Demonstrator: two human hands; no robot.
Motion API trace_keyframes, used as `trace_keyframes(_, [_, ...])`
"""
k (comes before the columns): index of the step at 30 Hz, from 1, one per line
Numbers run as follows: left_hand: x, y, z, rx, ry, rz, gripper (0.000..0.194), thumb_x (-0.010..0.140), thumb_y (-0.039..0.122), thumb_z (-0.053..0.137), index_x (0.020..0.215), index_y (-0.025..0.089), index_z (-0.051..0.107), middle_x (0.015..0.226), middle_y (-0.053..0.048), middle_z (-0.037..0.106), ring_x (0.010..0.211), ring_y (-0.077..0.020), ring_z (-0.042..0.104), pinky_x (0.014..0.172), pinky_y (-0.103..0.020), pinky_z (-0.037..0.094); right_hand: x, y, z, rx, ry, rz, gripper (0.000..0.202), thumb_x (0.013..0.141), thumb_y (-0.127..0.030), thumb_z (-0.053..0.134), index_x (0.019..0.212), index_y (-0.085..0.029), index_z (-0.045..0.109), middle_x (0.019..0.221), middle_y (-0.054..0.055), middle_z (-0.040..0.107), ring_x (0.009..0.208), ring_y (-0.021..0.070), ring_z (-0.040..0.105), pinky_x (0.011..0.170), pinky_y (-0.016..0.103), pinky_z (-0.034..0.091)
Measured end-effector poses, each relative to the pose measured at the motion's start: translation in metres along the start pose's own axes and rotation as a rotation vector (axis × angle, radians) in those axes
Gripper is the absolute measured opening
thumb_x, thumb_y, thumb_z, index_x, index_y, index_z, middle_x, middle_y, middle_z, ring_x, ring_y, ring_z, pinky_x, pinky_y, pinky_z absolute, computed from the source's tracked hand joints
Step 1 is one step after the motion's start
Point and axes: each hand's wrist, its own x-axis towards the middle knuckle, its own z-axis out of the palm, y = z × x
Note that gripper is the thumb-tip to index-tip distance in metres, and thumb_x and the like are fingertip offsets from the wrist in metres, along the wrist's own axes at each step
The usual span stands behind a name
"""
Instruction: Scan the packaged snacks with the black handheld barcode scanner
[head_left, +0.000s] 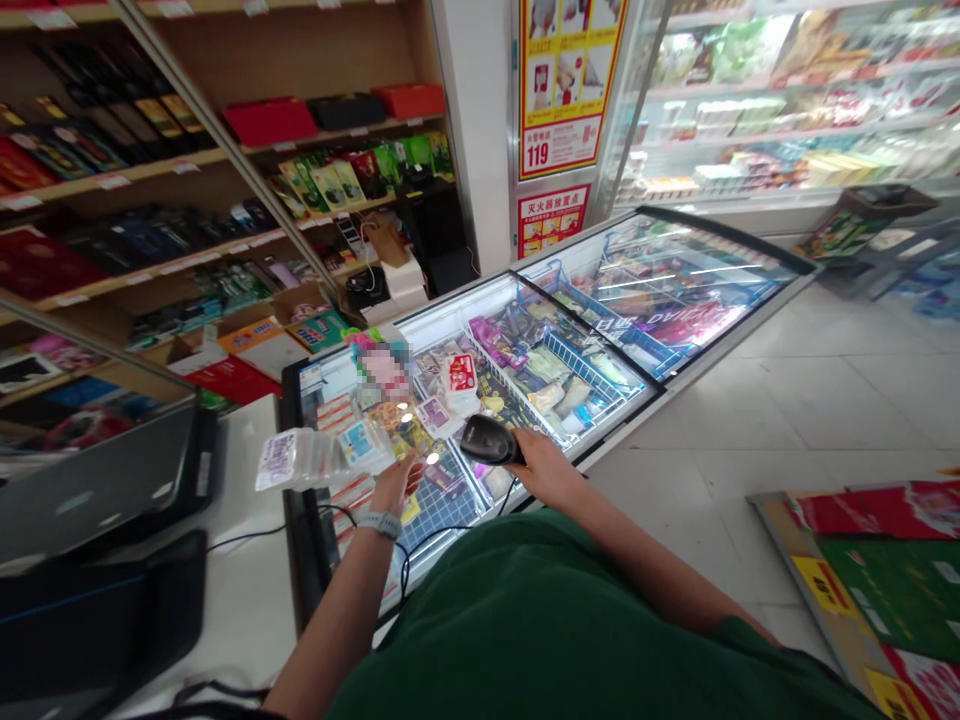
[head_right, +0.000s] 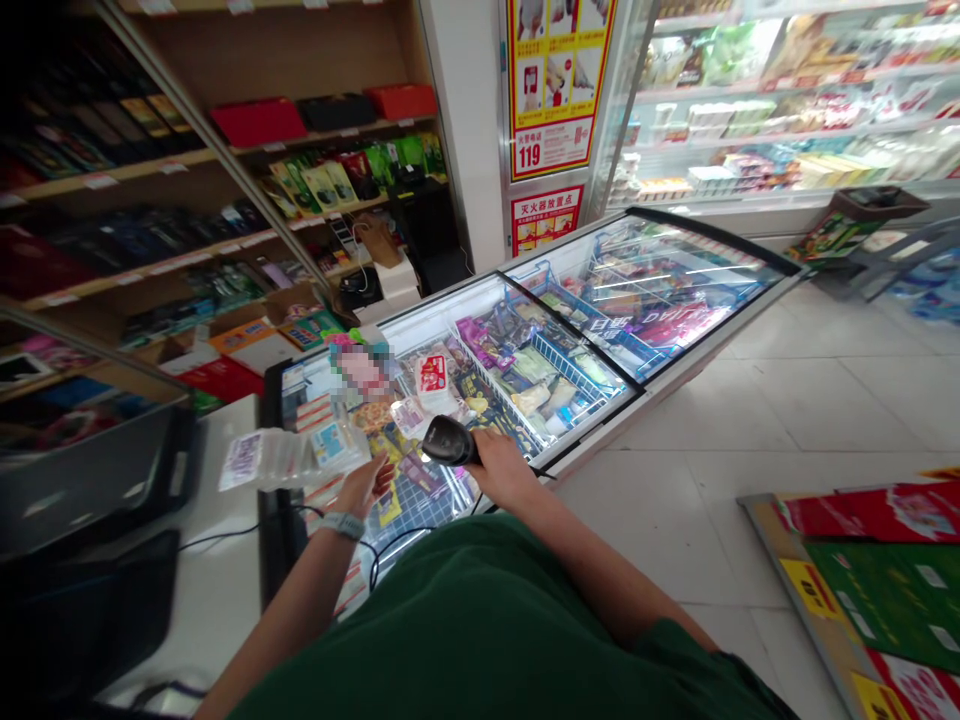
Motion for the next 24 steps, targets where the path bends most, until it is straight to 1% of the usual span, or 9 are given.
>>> trace_keyframes(3, [0.009,0.003,0.013,0.025,-0.054,-0.071,0.049,0.052,0.055,0.078,0.073,0.013,0.062,0.069,-0.006,0.067,0.059,-0.0146,0.062,0.06,-0.03,0.046,-0.002,0.002,0.0,0.01,0.017,-0.007,0.025,0.084,-0.024,0.062,0.106,-0.015,0.053,0.101,0.008,0.062,0.094,0.0209,0.057,0.08,0.028,0.038])
trace_keyframes(8, [0.024,0.008,0.032,0.05,-0.061,-0.134,0.051,0.053,0.054,0.079,0.077,0.014,0.059,0.071,-0.004,0.067,0.06,-0.013,0.061,0.06,-0.028,0.044,-0.006,0.003,-0.001,0.028,0.027,0.003,0.028,0.084,-0.023,0.061,0.11,-0.015,0.053,0.102,0.009,0.062,0.095,0.0211,0.057,0.08,0.028,0.038])
trace_keyframes(11, [0.029,0.012,0.042,0.055,-0.059,-0.173,0.048,0.058,0.052,0.079,0.08,0.014,0.059,0.07,-0.002,0.066,0.058,-0.0121,0.06,0.058,-0.027,0.043,-0.006,0.003,-0.002,0.035,0.021,0.021,0.029,0.085,-0.024,0.061,0.111,-0.015,0.052,0.104,0.009,0.061,0.096,0.0211,0.057,0.08,0.028,0.038])
trace_keyframes(13, [0.031,0.015,0.046,0.053,-0.058,-0.2,0.042,0.064,0.048,0.077,0.08,0.014,0.058,0.071,-0.001,0.065,0.058,-0.0103,0.059,0.057,-0.025,0.043,-0.006,0.003,-0.003,0.034,0.01,0.029,0.028,0.085,-0.024,0.06,0.11,-0.015,0.052,0.103,0.009,0.061,0.095,0.0211,0.057,0.08,0.028,0.038])
trace_keyframes(15, [0.032,0.017,0.048,0.049,-0.064,-0.227,0.034,0.074,0.043,0.072,0.084,0.013,0.059,0.076,-0.001,0.064,0.061,-0.0092,0.058,0.058,-0.024,0.045,-0.006,0.003,-0.003,0.03,0.004,0.032,0.027,0.085,-0.023,0.06,0.11,-0.015,0.053,0.102,0.009,0.061,0.094,0.0212,0.057,0.079,0.028,0.038])
trace_keyframes(18, [0.032,0.019,0.048,0.033,-0.085,-0.257,0.027,0.086,0.037,0.06,0.1,0.013,0.06,0.092,-0.003,0.064,0.073,-0.0109,0.06,0.064,-0.027,0.052,-0.005,0.004,-0.002,0.03,0.013,0.027,0.029,0.084,-0.023,0.061,0.111,-0.014,0.053,0.102,0.01,0.061,0.093,0.0217,0.058,0.078,0.028,0.039])
trace_keyframes(21, [0.031,0.019,0.043,0.002,-0.092,-0.263,0.028,0.089,0.035,0.057,0.107,0.014,0.059,0.1,-0.004,0.063,0.08,-0.0129,0.062,0.069,-0.031,0.054,-0.005,0.005,0.0,0.033,0.016,0.032,0.03,0.084,-0.023,0.061,0.112,-0.013,0.053,0.102,0.01,0.061,0.094,0.0222,0.058,0.079,0.029,0.039])
trace_keyframes(24, [0.029,0.017,0.035,-0.052,-0.086,-0.229,0.025,0.089,0.033,0.058,0.103,0.013,0.06,0.095,-0.003,0.064,0.076,-0.0115,0.061,0.066,-0.028,0.054,-0.003,0.004,0.0,0.044,0.012,0.028,0.029,0.085,-0.023,0.06,0.111,-0.014,0.053,0.104,0.01,0.061,0.096,0.0223,0.058,0.08,0.029,0.039])
